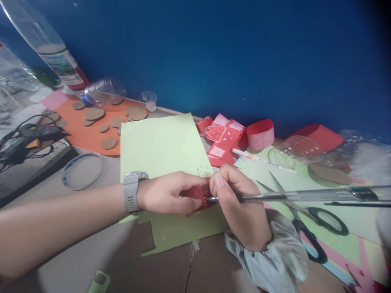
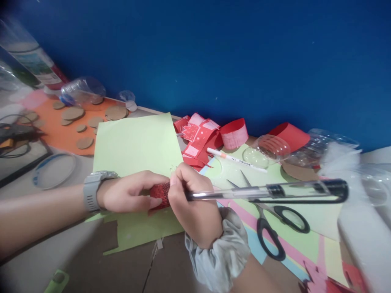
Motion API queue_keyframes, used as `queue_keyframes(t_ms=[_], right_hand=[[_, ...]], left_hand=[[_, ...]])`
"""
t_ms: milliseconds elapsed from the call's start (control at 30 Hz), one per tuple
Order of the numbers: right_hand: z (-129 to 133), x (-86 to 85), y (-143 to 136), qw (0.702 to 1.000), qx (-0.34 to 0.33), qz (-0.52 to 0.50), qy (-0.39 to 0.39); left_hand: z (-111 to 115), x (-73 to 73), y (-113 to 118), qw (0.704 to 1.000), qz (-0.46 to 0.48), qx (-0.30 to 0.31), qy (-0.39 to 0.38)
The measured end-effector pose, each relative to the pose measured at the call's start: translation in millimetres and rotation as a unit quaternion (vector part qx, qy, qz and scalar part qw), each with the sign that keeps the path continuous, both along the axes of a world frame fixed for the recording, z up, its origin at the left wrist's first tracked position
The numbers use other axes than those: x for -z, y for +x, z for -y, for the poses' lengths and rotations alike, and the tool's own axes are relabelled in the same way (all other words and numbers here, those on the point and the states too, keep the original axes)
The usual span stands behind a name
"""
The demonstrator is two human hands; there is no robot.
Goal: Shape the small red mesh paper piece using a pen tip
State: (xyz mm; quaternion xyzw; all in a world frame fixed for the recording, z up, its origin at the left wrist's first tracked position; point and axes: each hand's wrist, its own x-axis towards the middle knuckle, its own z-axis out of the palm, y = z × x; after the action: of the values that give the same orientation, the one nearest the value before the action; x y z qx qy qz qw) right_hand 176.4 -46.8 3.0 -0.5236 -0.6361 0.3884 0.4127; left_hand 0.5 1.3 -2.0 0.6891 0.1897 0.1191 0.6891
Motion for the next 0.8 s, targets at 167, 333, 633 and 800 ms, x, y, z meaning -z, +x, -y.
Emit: queue_keyframes(t_ms=[167,333,633,800], right_hand=[[0.0,0.2,-0.1,1.0,-0.003,0.005,0.007],[0.3,1.5,0.8,1.0,0.002,-0.001,0.015],[-0.7,3.6,1.2,1.0,-0.008,-0.009,0.018],[-0.5,3.4,0.6,1.0,-0.004,-0.009,0.009]], left_hand=[[0.1,-0.4,-0.7,1.0,0.005,-0.002,0.004],[0.8,-0.7,-1.3,1.0,-0.004,0.0,-0.001],[0.4,-1.1,-0.4,1.0,-0.003,-0.002,-0.012],[0.8,-0.7,-0.5,1.0,-0.004,-0.004,0.001]])
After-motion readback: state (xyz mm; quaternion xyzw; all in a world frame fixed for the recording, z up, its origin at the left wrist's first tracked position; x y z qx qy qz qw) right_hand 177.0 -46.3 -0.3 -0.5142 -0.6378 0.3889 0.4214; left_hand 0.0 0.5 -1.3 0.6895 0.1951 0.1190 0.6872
